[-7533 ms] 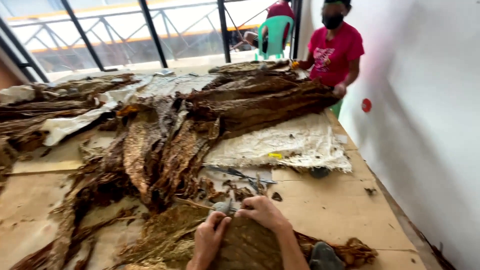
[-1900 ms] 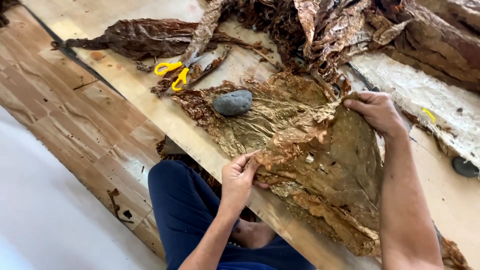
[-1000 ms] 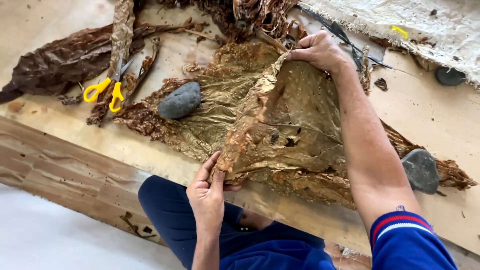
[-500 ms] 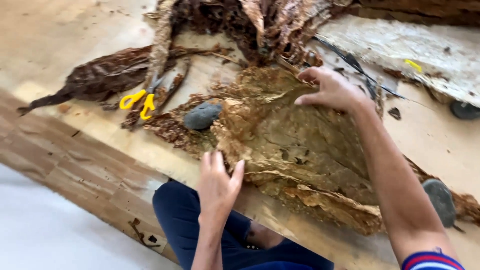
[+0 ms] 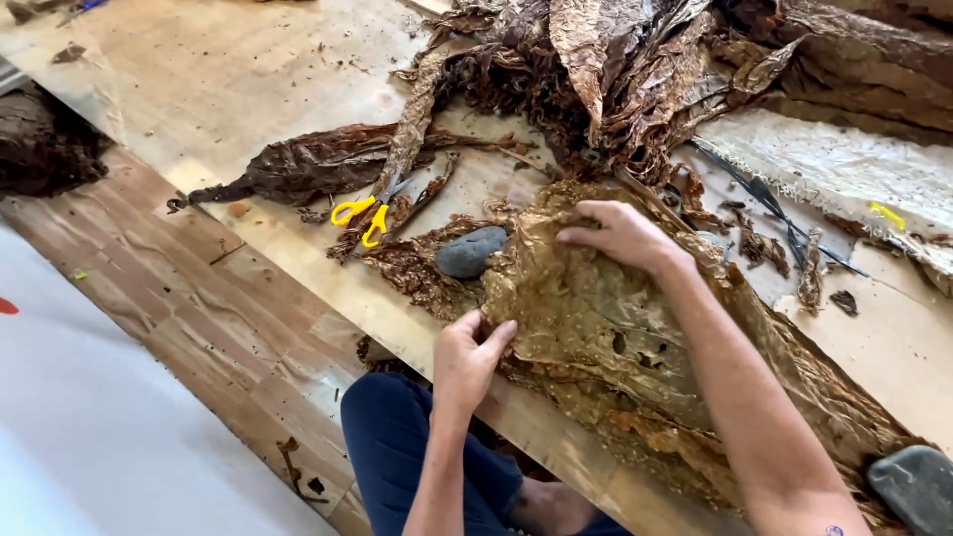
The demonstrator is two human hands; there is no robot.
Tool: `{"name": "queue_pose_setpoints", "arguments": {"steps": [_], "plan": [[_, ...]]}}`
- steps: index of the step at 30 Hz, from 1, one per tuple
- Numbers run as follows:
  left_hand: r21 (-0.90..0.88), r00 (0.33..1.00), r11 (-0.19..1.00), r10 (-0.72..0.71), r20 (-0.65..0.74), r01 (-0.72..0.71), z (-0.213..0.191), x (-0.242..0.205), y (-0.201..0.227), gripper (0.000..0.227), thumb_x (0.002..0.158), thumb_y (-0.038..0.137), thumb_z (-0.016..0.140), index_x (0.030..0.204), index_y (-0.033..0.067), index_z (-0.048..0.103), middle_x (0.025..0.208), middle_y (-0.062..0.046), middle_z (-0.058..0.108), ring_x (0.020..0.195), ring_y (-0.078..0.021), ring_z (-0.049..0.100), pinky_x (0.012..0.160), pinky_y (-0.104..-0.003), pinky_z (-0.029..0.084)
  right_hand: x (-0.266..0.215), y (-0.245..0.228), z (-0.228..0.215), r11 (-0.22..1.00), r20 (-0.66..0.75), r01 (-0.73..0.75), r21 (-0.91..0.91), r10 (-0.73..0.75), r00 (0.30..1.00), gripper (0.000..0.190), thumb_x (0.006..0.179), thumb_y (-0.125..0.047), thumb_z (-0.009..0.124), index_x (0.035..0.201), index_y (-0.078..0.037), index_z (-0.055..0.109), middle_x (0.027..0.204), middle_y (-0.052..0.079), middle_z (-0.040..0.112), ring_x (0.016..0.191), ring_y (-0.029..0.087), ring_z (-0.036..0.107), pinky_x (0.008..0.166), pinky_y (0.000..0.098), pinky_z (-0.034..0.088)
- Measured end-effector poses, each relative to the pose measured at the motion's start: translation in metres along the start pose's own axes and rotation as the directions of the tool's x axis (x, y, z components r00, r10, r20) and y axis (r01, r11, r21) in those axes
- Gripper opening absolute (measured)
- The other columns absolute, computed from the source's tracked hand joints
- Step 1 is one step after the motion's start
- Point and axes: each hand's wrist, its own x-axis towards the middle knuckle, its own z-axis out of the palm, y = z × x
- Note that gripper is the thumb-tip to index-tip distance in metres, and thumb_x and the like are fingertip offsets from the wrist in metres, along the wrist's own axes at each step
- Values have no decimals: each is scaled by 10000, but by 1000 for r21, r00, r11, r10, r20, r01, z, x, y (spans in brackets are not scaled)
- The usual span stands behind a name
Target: The person uses yellow-handled scissors to trim a piece of dried bark and then places it on a larger sheet of bark held down by stones. The person smooths the bark with their hands and adjusts the stones. Another person works on similar material in the background.
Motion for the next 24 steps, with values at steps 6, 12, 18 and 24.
{"name": "queue_pose_setpoints", "arguments": {"steps": [6,12,18,24], "plan": [[-164,998,985,-59,-9,57,-2,-13,-12,225,842,383,844,792,171,789,517,-33,678,526,-145,668,591,-270,538,33,36,-11,916,-112,216,338,-189,976,264,957,-353,784,806,-154,698,609,-65,558,633,70,487,645,238,402],[-196,998,979,-67,-9,64,-11,-26,-7,178,880,318,833,856,148,786,608,-44,706,544,-146,648,584,-273,525,35,22,-14,858,-148,217,465,-166,975,198,962,-287,792,840,-147,722,618,-72,630,600,15,523,602,177,425],[-326,966,941,0,259,87,-32,-22,51,933,786,536,842,1427,-79,555,1385,-344,618,1331,-479,573,1097,-560,461,27,0,-26,800,53,111,589,-175,983,150,1004,-241,721,947,-106,690,667,-49,674,584,21,585,580,175,466],[-746,1000,666,-11,-6,3,7,13,66,491,858,276,847,1226,-20,712,919,-43,710,870,-123,670,810,-294,588,6,-38,-42,779,196,165,605,-347,917,188,906,-112,800,866,-81,618,681,-49,651,593,33,513,583,192,411]]}}
